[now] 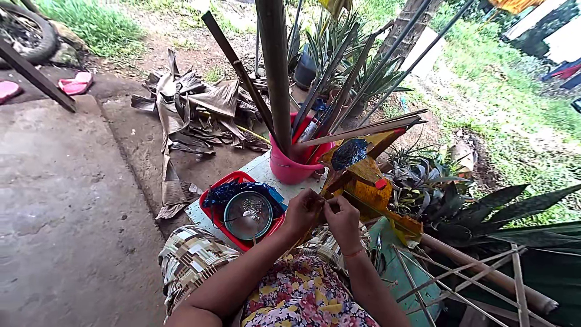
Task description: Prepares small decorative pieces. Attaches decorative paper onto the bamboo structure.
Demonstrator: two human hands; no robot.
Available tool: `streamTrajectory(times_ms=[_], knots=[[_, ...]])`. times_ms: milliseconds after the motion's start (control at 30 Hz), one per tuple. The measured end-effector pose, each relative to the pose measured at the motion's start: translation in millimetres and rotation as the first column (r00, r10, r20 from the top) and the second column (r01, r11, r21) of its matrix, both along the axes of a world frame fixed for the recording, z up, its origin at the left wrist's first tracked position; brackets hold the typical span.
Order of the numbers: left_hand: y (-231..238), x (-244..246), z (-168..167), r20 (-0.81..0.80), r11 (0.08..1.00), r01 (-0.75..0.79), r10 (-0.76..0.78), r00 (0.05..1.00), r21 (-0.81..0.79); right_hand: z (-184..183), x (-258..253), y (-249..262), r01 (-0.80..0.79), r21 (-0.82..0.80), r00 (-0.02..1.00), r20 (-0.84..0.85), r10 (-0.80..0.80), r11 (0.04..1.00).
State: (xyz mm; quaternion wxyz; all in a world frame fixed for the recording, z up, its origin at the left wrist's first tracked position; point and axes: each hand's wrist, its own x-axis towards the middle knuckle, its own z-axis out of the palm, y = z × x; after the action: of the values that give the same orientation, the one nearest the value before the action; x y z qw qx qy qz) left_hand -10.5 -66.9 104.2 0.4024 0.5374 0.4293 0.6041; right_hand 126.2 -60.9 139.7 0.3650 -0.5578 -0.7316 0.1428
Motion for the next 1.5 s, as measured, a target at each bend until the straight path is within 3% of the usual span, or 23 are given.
streamTrajectory(times_ms=[133,300,400,533,667,833,933,1033,1133,1233,1500], knots=[[-2.5,9.5,-12.5,0.039,0.993,-0.091,0.088,0.995,0.071,-17.8,-3.1,-2.0,0.015,0.04,0.993,-0.114,-0.01,0.999],[-1.0,11.4,-14.5,0.048,0.986,-0.087,0.081,0.996,0.142,-15.5,-3.0,-2.0,0.009,-0.046,0.978,-0.208,-0.018,0.999],[0.3,13.9,-15.6,0.075,0.985,-0.059,0.047,0.996,0.163,-20.0,-5.2,-0.8,0.009,0.034,0.979,-0.203,-0.002,0.999],[2.9,10.7,-10.8,0.25,0.996,0.081,-0.068,0.966,-0.043,-39.0,-0.4,9.1,-0.017,0.285,0.999,-0.04,0.03,0.958],[7.7,3.4,5.4,0.433,0.927,0.214,-0.064,0.899,-0.307,-50.3,7.9,15.1,-0.072,0.375,0.997,0.028,0.067,0.924],[12.8,-3.2,17.7,0.349,0.867,0.278,-0.131,0.928,-0.413,-55.5,10.7,15.7,-0.046,0.431,0.999,0.008,0.047,0.901],[14.6,-6.8,15.1,0.198,0.886,0.264,-0.2,0.96,-0.381,-55.0,10.2,16.2,-0.001,0.414,1.0,-0.021,0.01,0.91],[13.4,-5.9,11.1,0.079,0.942,0.191,-0.175,0.981,-0.276,-49.7,9.0,17.0,0.007,0.357,1.0,-0.011,-0.003,0.934],[12.9,-5.1,7.0,0.133,0.955,0.19,-0.163,0.978,-0.226,-46.8,8.6,19.3,0.012,0.332,1.0,0.001,-0.014,0.943],[17.0,-4.7,9.3,0.224,0.917,0.221,-0.15,0.963,-0.334,-51.5,8.8,20.4,0.012,0.368,1.0,-0.003,-0.012,0.93],[22.8,-6.3,15.5,0.179,0.868,0.255,-0.196,0.964,-0.425,-51.4,13.3,21.6,-0.049,0.373,0.999,0.031,0.04,0.927]])
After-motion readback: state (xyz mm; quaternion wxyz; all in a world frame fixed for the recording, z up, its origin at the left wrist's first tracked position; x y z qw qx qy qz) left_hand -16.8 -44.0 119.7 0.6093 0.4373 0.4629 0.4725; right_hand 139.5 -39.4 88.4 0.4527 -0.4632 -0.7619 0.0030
